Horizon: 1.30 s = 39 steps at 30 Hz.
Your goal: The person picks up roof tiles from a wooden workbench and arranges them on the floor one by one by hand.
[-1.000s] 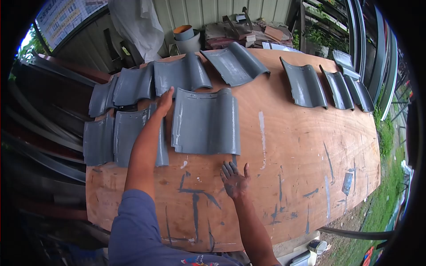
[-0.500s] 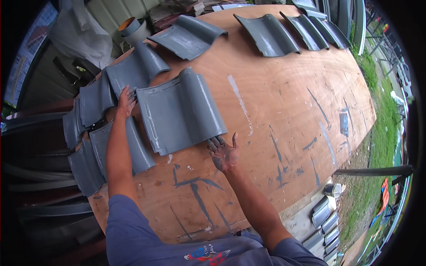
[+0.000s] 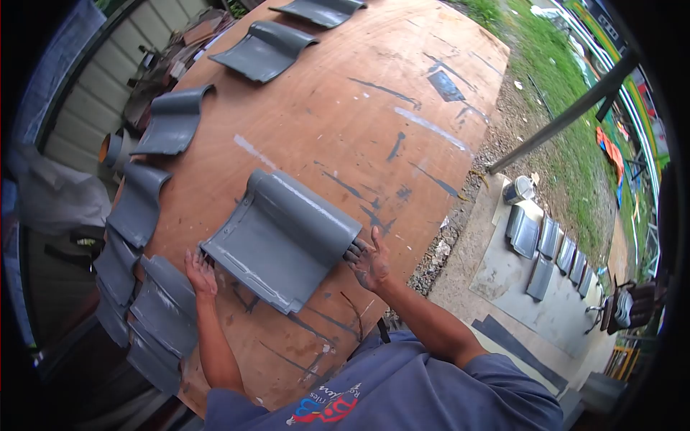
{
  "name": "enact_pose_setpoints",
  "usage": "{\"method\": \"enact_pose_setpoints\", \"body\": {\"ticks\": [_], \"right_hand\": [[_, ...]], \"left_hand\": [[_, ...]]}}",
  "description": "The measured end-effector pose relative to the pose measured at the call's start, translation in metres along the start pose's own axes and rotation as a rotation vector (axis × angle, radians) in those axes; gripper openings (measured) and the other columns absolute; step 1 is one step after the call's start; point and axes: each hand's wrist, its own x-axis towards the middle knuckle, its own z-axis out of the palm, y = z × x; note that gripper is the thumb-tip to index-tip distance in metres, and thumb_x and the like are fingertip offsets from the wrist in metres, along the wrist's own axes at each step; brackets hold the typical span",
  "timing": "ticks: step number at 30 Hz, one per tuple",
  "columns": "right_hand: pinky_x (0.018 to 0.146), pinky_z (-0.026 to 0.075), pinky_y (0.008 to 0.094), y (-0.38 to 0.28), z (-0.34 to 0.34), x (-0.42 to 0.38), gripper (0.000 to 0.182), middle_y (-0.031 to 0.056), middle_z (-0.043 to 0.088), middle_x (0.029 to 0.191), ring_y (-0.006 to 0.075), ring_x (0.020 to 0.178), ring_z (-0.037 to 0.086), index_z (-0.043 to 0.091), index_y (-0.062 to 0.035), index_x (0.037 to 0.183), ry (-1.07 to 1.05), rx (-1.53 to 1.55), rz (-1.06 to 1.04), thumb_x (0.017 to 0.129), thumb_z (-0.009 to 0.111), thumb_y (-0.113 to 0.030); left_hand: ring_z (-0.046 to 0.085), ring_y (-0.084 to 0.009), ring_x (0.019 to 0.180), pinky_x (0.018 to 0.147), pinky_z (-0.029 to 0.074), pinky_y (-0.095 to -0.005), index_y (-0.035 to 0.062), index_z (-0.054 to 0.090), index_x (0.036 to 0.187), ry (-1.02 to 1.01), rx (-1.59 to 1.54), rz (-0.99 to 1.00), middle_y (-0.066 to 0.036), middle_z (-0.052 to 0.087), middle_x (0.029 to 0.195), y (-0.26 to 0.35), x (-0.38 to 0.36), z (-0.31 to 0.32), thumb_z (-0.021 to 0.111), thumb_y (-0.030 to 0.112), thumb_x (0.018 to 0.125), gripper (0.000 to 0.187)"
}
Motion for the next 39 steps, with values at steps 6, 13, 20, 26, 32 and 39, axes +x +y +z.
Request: {"method": "enact_pose_setpoints", "body": {"ticks": [6, 13, 20, 26, 32, 39], "right_hand": [[0.1, 0.042, 0.0298, -0.073, 0.0, -0.094, 0.094, 0.015, 0.059, 0.127, 0.0241, 0.111, 0.058, 0.039, 0.0086, 0.14, 0.123, 0.068, -0.2, 0.09, 0.041, -0.072], [0.103, 0.043, 0.0339, -0.174, -0.039, -0.215, 0.093, 0.0218, 0.055, 0.133, 0.0281, 0.118, 0.058, 0.041, 0.0107, 0.137, 0.179, 0.019, -0.476, 0.092, 0.038, -0.071], [0.097, 0.046, 0.0331, -0.24, -0.138, -0.382, 0.085, 0.019, 0.062, 0.121, 0.0247, 0.106, 0.063, 0.049, 0.0062, 0.131, 0.281, 0.092, -0.709, 0.092, 0.043, -0.069], [0.092, 0.048, 0.0325, -0.285, -0.226, -0.539, 0.082, 0.0188, 0.061, 0.117, 0.0222, 0.103, 0.062, 0.05, 0.0066, 0.128, 0.445, 0.2, -0.885, 0.092, 0.044, -0.067], [0.087, 0.049, 0.0318, -0.319, -0.269, -0.692, 0.085, 0.0184, 0.058, 0.12, 0.0219, 0.097, 0.062, 0.039, -0.0027, 0.14, 0.68, 0.295, -1.005, 0.088, 0.051, -0.069], [0.083, 0.05, 0.027, -0.327, -0.351, -0.801, 0.093, 0.0174, 0.061, 0.116, 0.0192, 0.093, 0.064, 0.047, 0.0056, 0.13, 0.785, 0.476, -1.136, 0.084, 0.052, -0.074]], "left_hand": [[0.045, -0.0278, 0.129, 0.113, 0.029, -0.0372, -0.006, 0.044, 0.137, -0.161, 0.032, 0.027, -0.017, 0.051, 0.137, -0.026, -0.037, 0.108, 0.042, 0.049, 0.096, 0.069], [0.052, -0.026, 0.12, 0.106, 0.038, -0.037, -0.0048, 0.051, 0.13, -0.359, 0.071, -0.04, -0.014, 0.058, 0.128, -0.103, -0.079, 0.228, 0.046, 0.033, 0.092, 0.053], [0.059, -0.0281, 0.111, 0.104, 0.043, -0.0389, -0.0036, 0.059, 0.116, -0.526, 0.131, -0.157, -0.014, 0.064, 0.114, -0.188, -0.198, 0.385, 0.048, 0.025, 0.087, 0.041], [0.058, -0.0283, 0.111, 0.106, 0.039, -0.0413, -0.0026, 0.06, 0.11, -0.735, 0.235, -0.34, -0.014, 0.065, 0.113, -0.284, -0.294, 0.504, 0.045, 0.025, 0.088, 0.038], [0.06, -0.026, 0.103, 0.1, 0.042, -0.0404, 0.0022, 0.061, 0.1, -0.849, 0.345, -0.449, -0.011, 0.066, 0.104, -0.378, -0.411, 0.625, 0.047, 0.022, 0.085, 0.029], [0.06, -0.0268, 0.098, 0.098, 0.044, -0.0409, 0.0064, 0.061, 0.094, -1.028, 0.346, -0.627, -0.009, 0.066, 0.1, -0.488, -0.515, 0.761, 0.052, 0.02, 0.085, 0.019]]}}
